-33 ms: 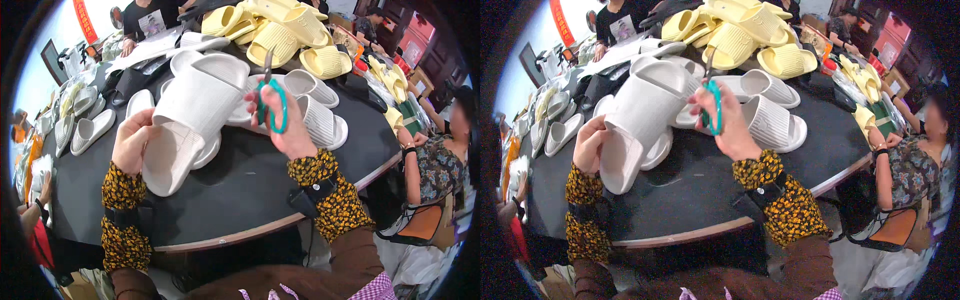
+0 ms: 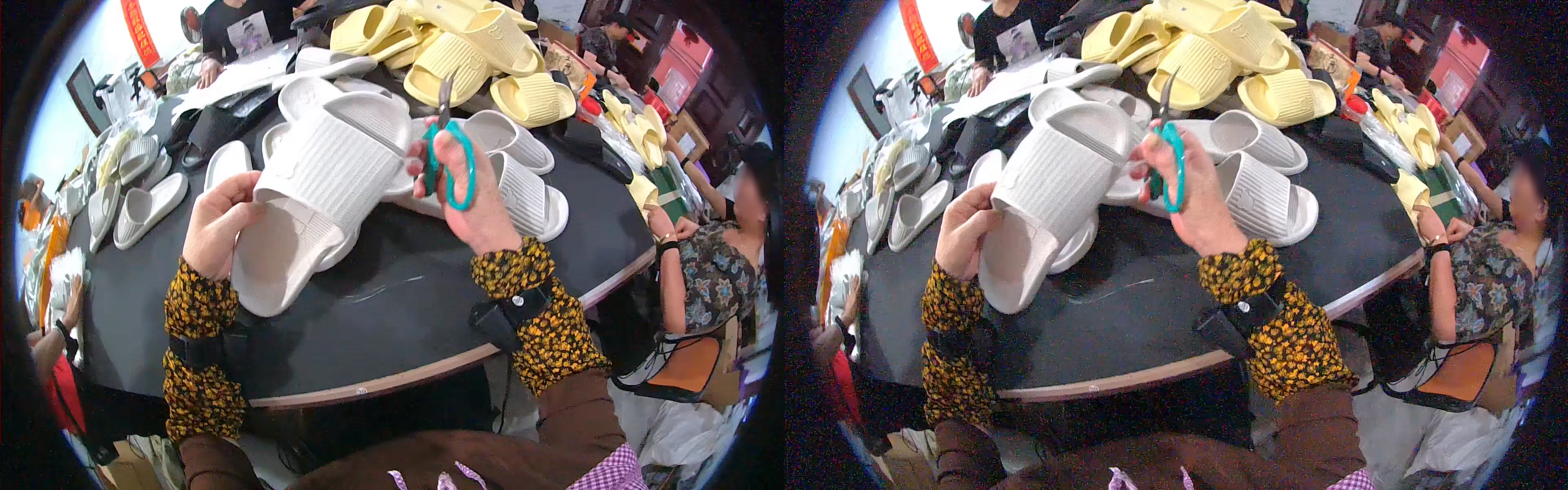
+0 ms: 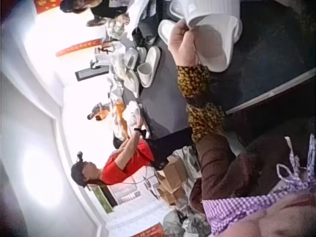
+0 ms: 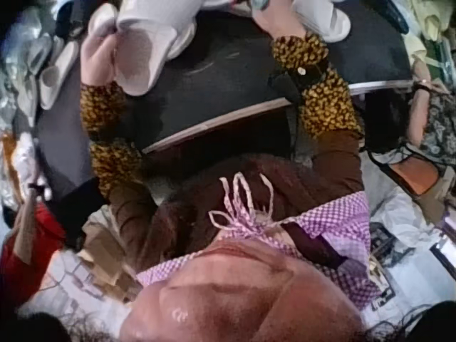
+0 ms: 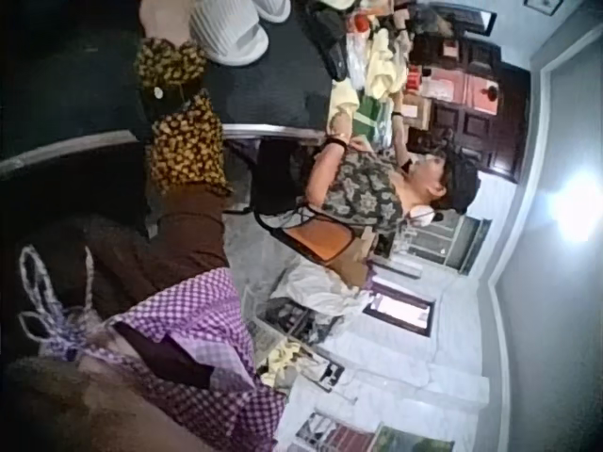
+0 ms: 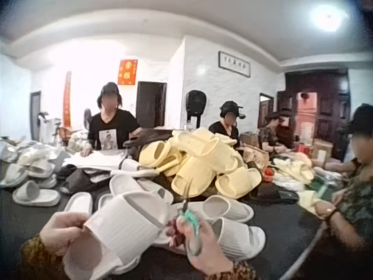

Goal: Use scissors to trim excess material from the edges of sandals.

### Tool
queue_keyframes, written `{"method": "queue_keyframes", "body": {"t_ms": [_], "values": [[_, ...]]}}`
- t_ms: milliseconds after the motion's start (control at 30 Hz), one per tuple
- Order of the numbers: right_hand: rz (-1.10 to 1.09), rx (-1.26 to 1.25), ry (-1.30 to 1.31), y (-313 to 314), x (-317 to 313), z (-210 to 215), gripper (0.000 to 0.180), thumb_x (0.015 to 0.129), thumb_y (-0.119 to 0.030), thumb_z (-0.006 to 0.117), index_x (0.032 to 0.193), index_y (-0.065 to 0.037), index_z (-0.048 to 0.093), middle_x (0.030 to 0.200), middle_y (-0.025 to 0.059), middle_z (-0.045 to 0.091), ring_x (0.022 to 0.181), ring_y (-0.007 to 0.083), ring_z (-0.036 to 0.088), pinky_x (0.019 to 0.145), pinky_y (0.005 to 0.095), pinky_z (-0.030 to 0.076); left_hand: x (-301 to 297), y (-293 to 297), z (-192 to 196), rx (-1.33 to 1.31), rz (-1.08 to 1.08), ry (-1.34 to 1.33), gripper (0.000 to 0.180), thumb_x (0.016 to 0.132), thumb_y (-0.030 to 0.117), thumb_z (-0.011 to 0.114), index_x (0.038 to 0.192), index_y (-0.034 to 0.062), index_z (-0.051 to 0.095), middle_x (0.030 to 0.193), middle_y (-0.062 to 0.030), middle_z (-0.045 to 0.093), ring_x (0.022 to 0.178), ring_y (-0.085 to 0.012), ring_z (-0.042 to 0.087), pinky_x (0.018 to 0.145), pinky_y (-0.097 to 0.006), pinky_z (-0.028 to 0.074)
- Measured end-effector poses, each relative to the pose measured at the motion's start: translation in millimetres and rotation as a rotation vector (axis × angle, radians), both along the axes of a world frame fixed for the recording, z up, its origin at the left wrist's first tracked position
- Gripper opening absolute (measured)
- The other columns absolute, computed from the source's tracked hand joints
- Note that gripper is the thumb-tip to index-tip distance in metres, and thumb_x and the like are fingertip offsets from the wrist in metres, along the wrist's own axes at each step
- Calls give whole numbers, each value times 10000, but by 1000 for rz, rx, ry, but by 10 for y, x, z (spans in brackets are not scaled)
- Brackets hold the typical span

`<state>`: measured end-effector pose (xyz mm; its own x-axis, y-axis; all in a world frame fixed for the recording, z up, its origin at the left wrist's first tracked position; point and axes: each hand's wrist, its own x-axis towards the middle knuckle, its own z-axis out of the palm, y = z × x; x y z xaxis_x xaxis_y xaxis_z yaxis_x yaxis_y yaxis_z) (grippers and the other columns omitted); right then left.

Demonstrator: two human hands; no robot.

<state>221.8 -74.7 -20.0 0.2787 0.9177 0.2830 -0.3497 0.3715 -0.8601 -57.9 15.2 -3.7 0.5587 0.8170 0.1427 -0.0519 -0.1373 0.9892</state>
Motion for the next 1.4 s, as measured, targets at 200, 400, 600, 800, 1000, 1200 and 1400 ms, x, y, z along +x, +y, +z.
{"method": "queue_keyframes", "body": {"t_ms": [200, 400, 600, 800, 1000, 1200, 1400], "values": [[-78, -42, -231, 44, 73, -8, 468, 783, -302, 715, 1104, -35, 504, 861, 15, 527, 728, 98, 527, 522, 231, 438, 61, -55, -14, 198, -18, 224, 364, 780, -22, 505, 1139, -17, 565, 1031, -46, 617, 913, -93, 562, 822, -231, 444], [-94, -80, -235, 11, 52, -54, 399, 757, -153, 711, 1092, -37, 528, 920, 23, 535, 776, 100, 519, 604, 248, 462, 79, -328, 38, 778, 336, 490, 226, 777, 13, 588, 1002, 15, 608, 873, -18, 599, 762, -70, 520, 686, -212, 428], [-98, -113, -96, 19, 44, -88, 397, 726, -88, 719, 1075, -24, 540, 959, 44, 549, 859, 133, 530, 711, 291, 468, 138, -724, 4, 628, 264, 619, 270, 735, 135, 705, 938, -6, 597, 839, -72, 563, 709, -122, 519, 643, -256, 442], [-104, -34, -96, 50, -11, -157, 374, 726, -56, 718, 1051, -2, 543, 961, 45, 554, 868, 122, 526, 796, 263, 428, 333, -768, 0, 754, 66, 583, 357, 739, 200, 705, 1006, -5, 588, 938, -141, 576, 892, -294, 576, 761, -360, 470], [-86, -43, -133, -14, 4, -147, 366, 732, -81, 705, 1055, 3, 556, 957, 36, 561, 876, 109, 524, 819, 247, 410, 366, -806, -57, 795, 24, 545, 114, 744, 66, 625, 837, 2, 614, 844, -156, 591, 822, -323, 589, 722, -374, 477], [-84, -150, -226, 41, -18, -215, 334, 749, -81, 665, 1061, 7, 587, 937, 32, 599, 864, 110, 558, 814, 240, 422, -57, -865, 181, 673, 163, 663, 42, 779, 30, 579, 791, -9, 573, 720, -160, 566, 668, -256, 586, 617, -318, 458], [-71, -117, -232, 65, 74, -151, 292, 766, -155, 673, 1012, -12, 609, 904, 6, 583, 813, 101, 542, 739, 242, 435, -891, -939, 298, 651, 360, 630, 38, 852, 29, 544, 868, 10, 573, 789, 25, 538, 758, -70, 496, 702, -209, 408]]}}
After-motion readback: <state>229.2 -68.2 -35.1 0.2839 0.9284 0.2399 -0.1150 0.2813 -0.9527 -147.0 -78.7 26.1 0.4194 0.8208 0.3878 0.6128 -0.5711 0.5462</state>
